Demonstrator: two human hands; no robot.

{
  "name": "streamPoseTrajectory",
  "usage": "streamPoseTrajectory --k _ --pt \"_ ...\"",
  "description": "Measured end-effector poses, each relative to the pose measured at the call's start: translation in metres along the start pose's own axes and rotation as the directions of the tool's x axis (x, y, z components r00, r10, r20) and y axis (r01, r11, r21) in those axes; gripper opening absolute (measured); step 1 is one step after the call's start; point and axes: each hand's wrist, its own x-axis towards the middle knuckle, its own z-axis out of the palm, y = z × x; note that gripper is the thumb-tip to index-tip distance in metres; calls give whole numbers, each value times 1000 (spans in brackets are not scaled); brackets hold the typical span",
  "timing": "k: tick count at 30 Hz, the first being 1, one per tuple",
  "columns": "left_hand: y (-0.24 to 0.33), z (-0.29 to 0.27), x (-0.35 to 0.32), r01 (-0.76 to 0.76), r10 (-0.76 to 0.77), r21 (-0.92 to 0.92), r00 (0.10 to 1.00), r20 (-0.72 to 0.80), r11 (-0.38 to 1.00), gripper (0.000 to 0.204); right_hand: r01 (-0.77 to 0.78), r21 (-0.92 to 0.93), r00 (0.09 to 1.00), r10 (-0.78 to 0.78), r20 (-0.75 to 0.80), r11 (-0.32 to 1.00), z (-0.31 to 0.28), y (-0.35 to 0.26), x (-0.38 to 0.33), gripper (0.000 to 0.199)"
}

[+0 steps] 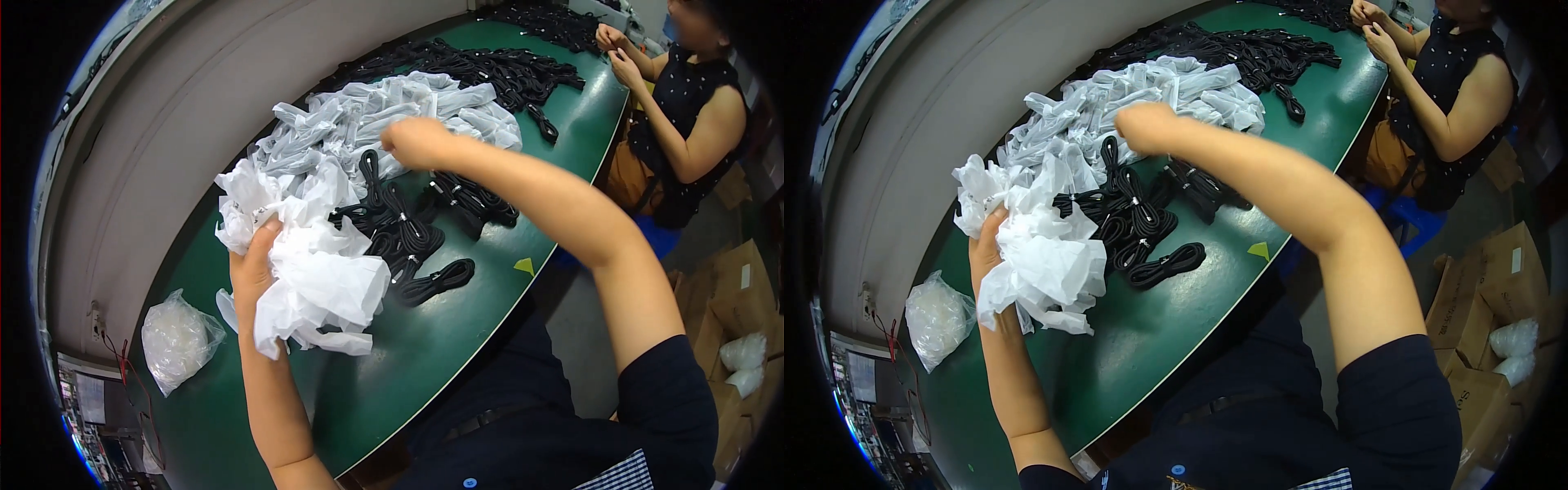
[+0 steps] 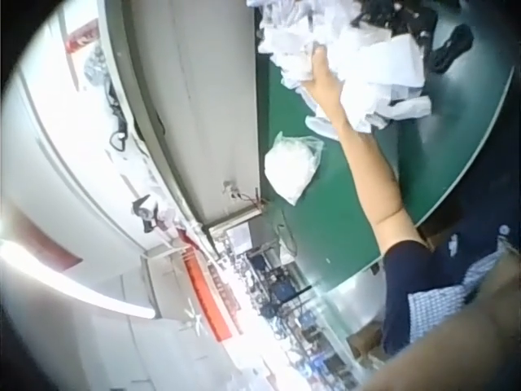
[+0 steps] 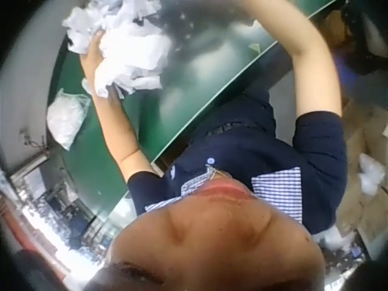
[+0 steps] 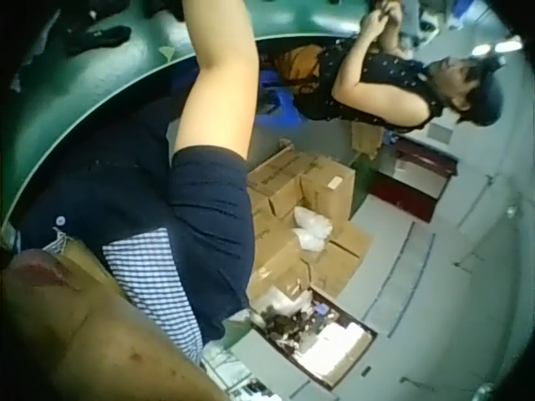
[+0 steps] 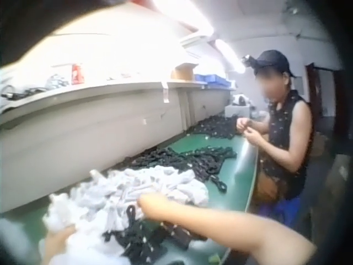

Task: Unpacking coiled black cables from individual plastic bags and piling them on a workbench.

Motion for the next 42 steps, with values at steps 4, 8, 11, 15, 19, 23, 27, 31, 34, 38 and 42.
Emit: streamPoseTrajectory --k 4,8,11,15,19,23,27,31,34,38,42 --pt "-7 -6 -4 73 -73 -5 996 -51 997 64 122 -196 990 -133 -43 973 47 -7 -3 27" --pt "-7 -18 -10 73 -79 -85 995 -65 994 54 163 -204 967 -197 -159 965 63 -14 4 32" --pt "-7 -25 -12 107 -121 -122 986 -116 987 52 210 -158 975 -218 -39 965 50 -10 11 27" --pt "-8 -40 -13 131 -149 -128 978 -144 983 50 -21 96 991 34 -133 995 23 1 9 36" --pt "-5 -35 -14 140 -155 -130 981 -118 982 51 151 516 958 5 -287 843 9 21 21 51" --pt "-9 -30 -14 120 -132 -124 986 -100 985 59 -53 754 953 259 -159 655 -7 -11 19 55" --pt "-10 -18 -13 97 -98 -32 994 -54 995 58 -126 807 941 327 -87 577 -11 -8 26 45" --pt "1 -7 -13 83 -83 7 996 -31 997 55 -75 833 959 268 -90 548 -24 -9 37 31" --pt "6 -9 -16 61 -61 33 998 -16 998 51 -99 819 978 207 -24 564 -53 -40 31 29" --pt "8 16 -6 -57 55 37 997 63 998 46 -47 975 993 -92 68 216 -71 -91 14 30" --pt "-4 43 8 -195 194 7 980 47 981 40 -123 983 982 -127 141 140 -75 -130 -13 32"
